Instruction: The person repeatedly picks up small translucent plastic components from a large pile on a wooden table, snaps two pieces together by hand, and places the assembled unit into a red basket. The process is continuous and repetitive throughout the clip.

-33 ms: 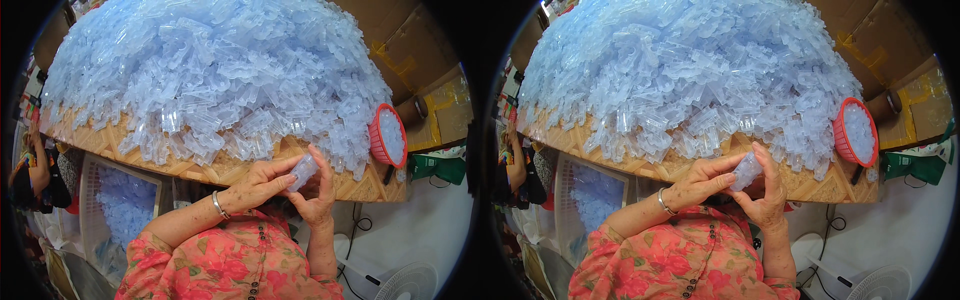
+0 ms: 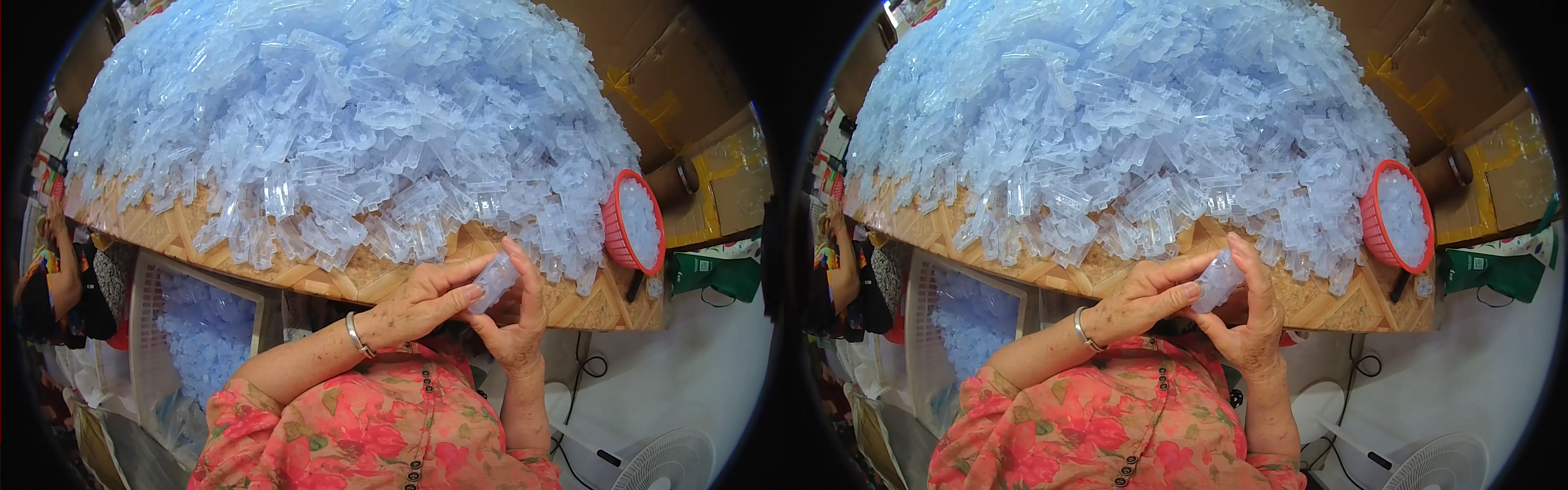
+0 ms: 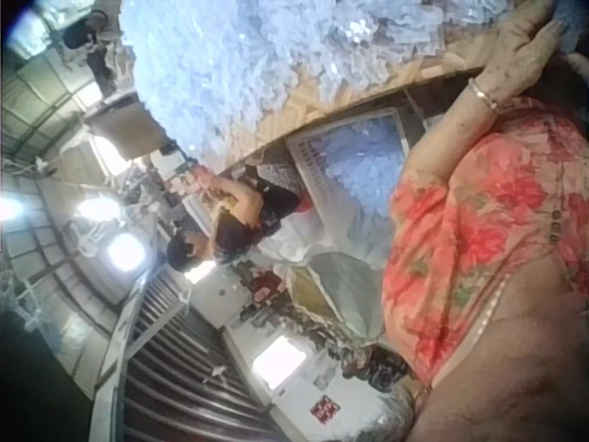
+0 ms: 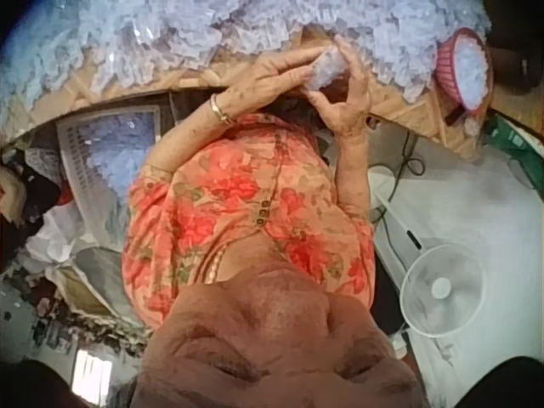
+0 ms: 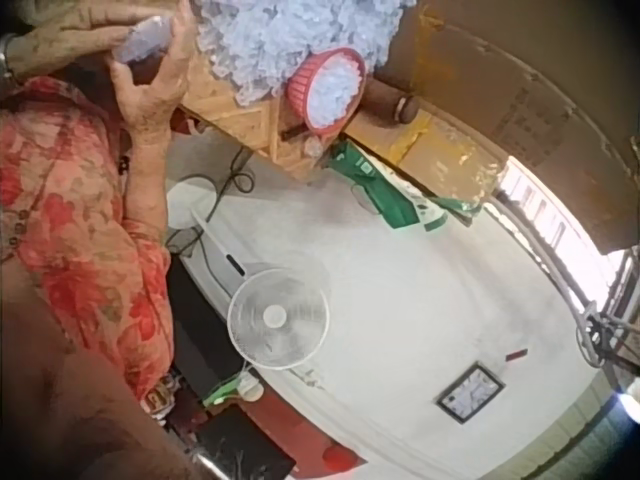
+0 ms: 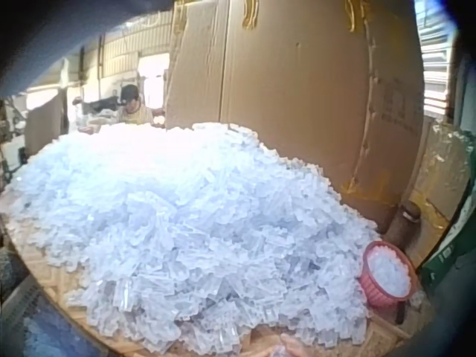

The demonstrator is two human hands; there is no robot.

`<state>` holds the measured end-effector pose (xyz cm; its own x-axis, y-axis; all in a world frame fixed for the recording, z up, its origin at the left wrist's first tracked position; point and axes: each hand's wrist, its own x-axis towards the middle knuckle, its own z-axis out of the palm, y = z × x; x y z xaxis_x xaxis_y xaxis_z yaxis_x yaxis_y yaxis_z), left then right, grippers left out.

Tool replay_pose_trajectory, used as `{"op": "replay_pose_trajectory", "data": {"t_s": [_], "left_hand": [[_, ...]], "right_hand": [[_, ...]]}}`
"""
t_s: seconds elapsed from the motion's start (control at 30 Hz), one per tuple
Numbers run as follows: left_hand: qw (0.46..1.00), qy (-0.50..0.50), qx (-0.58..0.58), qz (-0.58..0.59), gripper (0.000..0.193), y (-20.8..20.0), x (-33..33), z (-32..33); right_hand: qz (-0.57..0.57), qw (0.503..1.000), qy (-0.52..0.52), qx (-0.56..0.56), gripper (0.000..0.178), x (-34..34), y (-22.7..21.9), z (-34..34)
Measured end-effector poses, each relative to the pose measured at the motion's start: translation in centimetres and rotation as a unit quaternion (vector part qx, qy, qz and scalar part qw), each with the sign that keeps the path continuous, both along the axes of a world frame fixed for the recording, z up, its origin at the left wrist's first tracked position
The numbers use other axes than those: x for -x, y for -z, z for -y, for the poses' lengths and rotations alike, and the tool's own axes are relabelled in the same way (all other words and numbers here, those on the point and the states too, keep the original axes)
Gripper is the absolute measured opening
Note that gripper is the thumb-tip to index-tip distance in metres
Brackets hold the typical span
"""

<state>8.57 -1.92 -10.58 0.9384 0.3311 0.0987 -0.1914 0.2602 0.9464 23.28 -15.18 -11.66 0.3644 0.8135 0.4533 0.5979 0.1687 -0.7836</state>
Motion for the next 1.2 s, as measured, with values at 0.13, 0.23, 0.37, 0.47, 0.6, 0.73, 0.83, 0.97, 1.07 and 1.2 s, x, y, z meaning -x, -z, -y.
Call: {"op": "replay_pose_trajectory", "data": {"t_s": [0.13, 0.23, 0.37, 0.47, 0.6, 0.73, 0.83, 0.97, 1.07, 1.2], "left_hand": [[0.99, -0.064, -0.122, 0.026, 0.052, 1.3, -0.4, 0.3], [0.99, -0.056, -0.128, 0.011, 0.051, 1.1, -0.4, 0.2], [0.997, -0.068, -0.039, -0.003, 0.051, 1.0, -0.5, 1.1], [0.996, -0.081, -0.028, -0.005, 0.05, 0.7, -0.4, 1.4], [0.995, -0.084, -0.055, -0.001, 0.049, 0.9, -0.5, 1.3], [0.977, -0.091, -0.194, 0.023, 0.049, 0.9, -0.5, 0.8], [0.975, -0.093, -0.202, 0.025, 0.052, 0.8, -0.6, 0.8], [0.955, -0.113, -0.27, 0.052, 0.059, -0.1, -1.0, 0.7], [0.946, -0.116, -0.302, 0.017, 0.059, 0.2, -0.9, 0.6], [0.901, -0.16, -0.403, 0.026, 0.05, 0.7, -1.5, 0.7]], "right_hand": [[-0.029, 0.999, -0.008, -0.016, 0.088, 0.3, 0.4, -0.4], [-0.074, 0.997, -0.008, -0.031, 0.089, 0.9, 0.7, -0.7], [-0.076, 0.996, 0.009, -0.038, 0.088, 1.4, 0.9, -0.8], [-0.09, 0.994, -0.007, -0.055, 0.087, 1.5, 0.9, -1.0], [-0.108, 0.991, -0.015, -0.078, 0.087, 1.6, 1.0, -1.4], [-0.1, 0.992, -0.013, -0.074, 0.086, 1.4, 1.2, -1.3], [-0.089, 0.994, 0.001, -0.065, 0.083, 1.5, 1.1, -1.2], [-0.053, 0.996, 0.062, -0.038, 0.08, 2.1, 1.6, -0.6], [0.063, 0.993, 0.096, 0.022, 0.072, 1.6, -0.3, -0.1], [0.241, 0.966, 0.066, 0.068, 0.053, -1.1, -2.6, 1.4]]}}
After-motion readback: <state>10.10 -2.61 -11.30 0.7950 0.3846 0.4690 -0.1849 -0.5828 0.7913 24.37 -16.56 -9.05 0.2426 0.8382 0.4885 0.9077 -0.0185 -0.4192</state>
